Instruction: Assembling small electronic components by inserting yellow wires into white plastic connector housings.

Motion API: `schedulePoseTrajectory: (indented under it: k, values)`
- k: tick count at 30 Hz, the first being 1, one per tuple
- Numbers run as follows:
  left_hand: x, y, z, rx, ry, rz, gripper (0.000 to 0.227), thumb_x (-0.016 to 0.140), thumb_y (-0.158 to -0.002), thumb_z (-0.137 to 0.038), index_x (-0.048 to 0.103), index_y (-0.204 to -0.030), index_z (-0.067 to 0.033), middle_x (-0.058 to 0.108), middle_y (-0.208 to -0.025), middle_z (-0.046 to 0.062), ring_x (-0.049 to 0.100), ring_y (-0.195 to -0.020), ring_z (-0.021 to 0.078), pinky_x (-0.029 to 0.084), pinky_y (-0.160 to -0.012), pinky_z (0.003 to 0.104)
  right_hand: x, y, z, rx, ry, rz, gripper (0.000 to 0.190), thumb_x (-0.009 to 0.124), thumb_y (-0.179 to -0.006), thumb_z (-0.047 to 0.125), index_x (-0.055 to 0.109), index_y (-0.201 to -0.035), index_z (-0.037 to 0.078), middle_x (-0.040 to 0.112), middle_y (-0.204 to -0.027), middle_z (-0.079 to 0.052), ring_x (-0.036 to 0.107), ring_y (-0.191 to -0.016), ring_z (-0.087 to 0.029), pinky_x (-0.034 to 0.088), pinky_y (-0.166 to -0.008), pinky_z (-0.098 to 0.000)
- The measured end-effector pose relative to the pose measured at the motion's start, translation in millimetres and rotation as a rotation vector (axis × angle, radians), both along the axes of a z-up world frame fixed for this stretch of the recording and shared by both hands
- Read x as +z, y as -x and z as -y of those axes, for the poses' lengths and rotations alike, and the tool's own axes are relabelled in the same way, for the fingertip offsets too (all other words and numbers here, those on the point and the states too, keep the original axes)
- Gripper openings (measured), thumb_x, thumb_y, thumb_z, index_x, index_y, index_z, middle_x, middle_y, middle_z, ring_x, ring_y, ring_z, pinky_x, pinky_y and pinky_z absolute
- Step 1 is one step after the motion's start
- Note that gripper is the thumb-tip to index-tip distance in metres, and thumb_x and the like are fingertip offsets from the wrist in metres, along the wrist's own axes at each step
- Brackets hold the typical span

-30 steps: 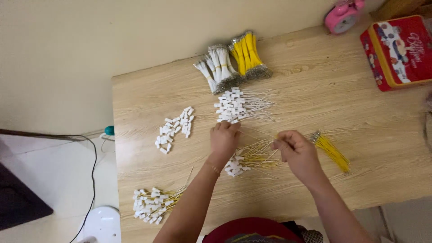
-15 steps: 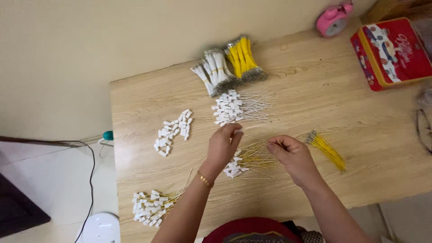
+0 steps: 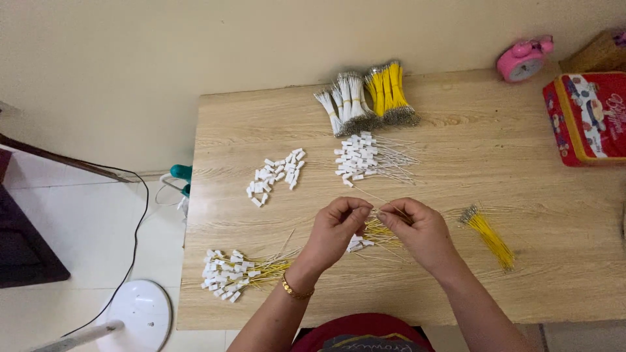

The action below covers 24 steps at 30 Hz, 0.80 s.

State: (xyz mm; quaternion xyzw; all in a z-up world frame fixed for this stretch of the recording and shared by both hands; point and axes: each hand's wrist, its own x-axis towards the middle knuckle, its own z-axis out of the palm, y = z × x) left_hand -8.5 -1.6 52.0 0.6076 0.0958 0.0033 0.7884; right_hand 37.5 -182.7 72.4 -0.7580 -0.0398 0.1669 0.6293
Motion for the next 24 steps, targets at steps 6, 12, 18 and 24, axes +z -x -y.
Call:
schedulePoseTrajectory:
  k: [6,12,18,24]
  values:
    - [-13,4,10,0.046,0.156,-0.055,0.015,0.065,-0.101,-0.011,0.071,-0.109,-0.0007,0.062,-0.074,0.007,0.066,-0.066,0.014,0.059,-0.063,0.025,-6,3,-2,-0.068,-0.114,-0.046,0.013,0.072,-0.096,0.011,0.073,-0.106,0.003,0.064,-0.068,-0.009,0.051,-0.06,-0.009,0.044,-0.054,-0.0218]
    - [-3,9,10,0.066,0.123,-0.067,0.014,0.066,-0.101,-0.01,0.071,-0.108,0.0002,0.064,-0.08,0.008,0.066,-0.075,0.014,0.061,-0.071,0.027,5,8,1,-0.007,-0.05,-0.068,0.012,0.076,-0.092,0.008,0.077,-0.098,-0.001,0.064,-0.07,-0.006,0.051,-0.067,-0.011,0.042,-0.058,-0.0239]
    - [-5,10,9,0.081,0.27,-0.082,0.027,0.068,-0.097,-0.005,0.066,-0.123,0.0015,0.064,-0.091,0.008,0.069,-0.083,0.0167,0.065,-0.079,0.032,7,9,2,-0.007,-0.003,-0.035,0.013,0.077,-0.087,0.004,0.078,-0.099,-0.002,0.067,-0.07,-0.007,0.053,-0.067,-0.013,0.046,-0.06,-0.0259]
    - [-16,15,4,0.119,0.495,-0.136,0.026,0.069,-0.094,0.002,0.067,-0.12,0.0045,0.066,-0.096,0.012,0.074,-0.091,0.025,0.066,-0.086,0.039,20,10,0,-0.009,0.079,0.042,0.01,0.073,-0.091,0.006,0.079,-0.096,0.001,0.064,-0.068,-0.008,0.053,-0.068,-0.013,0.045,-0.059,-0.0269]
